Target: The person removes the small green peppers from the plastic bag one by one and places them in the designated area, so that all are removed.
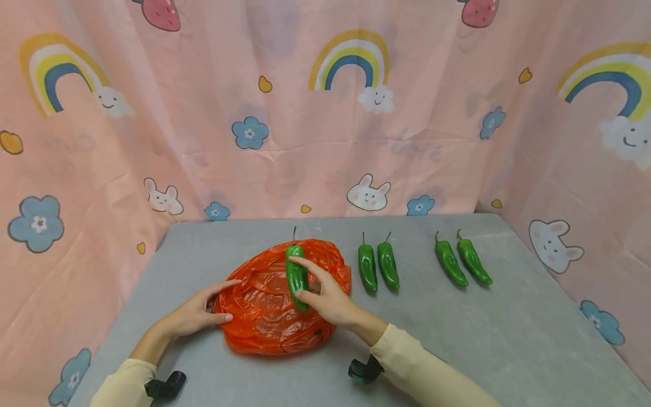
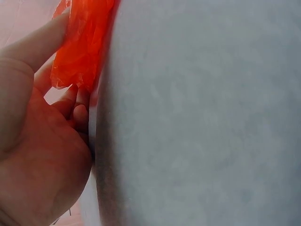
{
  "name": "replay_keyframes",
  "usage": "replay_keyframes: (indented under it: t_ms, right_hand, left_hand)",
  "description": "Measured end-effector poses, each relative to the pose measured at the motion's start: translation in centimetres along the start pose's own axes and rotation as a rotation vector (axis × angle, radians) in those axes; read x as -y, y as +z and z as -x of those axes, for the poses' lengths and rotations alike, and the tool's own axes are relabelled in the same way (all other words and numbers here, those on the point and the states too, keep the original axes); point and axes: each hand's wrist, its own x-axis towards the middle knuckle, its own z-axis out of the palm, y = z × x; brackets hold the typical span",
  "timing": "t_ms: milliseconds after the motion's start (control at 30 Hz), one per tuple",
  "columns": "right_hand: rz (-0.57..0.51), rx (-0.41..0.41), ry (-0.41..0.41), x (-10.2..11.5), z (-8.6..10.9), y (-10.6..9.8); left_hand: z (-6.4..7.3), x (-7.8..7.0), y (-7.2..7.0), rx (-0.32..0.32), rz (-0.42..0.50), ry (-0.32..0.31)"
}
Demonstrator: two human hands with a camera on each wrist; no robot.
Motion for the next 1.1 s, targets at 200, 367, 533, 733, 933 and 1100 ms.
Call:
replay_keyframes:
  t_ms: [200, 367, 533, 733, 933, 1100]
  right_hand:
    - [0.066, -0.092, -0.027, -0.1, 0.7, -1.1]
    - [0.096, -0.125, -0.048, -0.4, 1.1, -2.0]
    - [0.094, -0.121, -0.042, -0.3, 1.8, -3.1]
    - [0.131, -0.123, -0.034, -0.3, 2.3, -4.5]
    - [0.152, -0.135, -0.027, -0.6, 2.9, -6.1]
    - [0.187, -0.143, -0.008, -0.7, 3.7, -7.5]
  left_hand:
    - [0.0, -0.1, 0.0, 0.001, 0.003, -0.024]
    - [-0.1, -0.2, 0.0, -0.001, 0.007, -0.028]
    - [-0.1, -0.1, 0.0, 0.005, 0.004, -0.029]
    - [-0.1, -0.1, 0.1, 0.006, 0.002, -0.017]
    - [-0.1, -0.1, 0.1, 0.001, 0.0, -0.011]
    - [-0.1, 0.0, 0.2, 0.003, 0.002, -0.007]
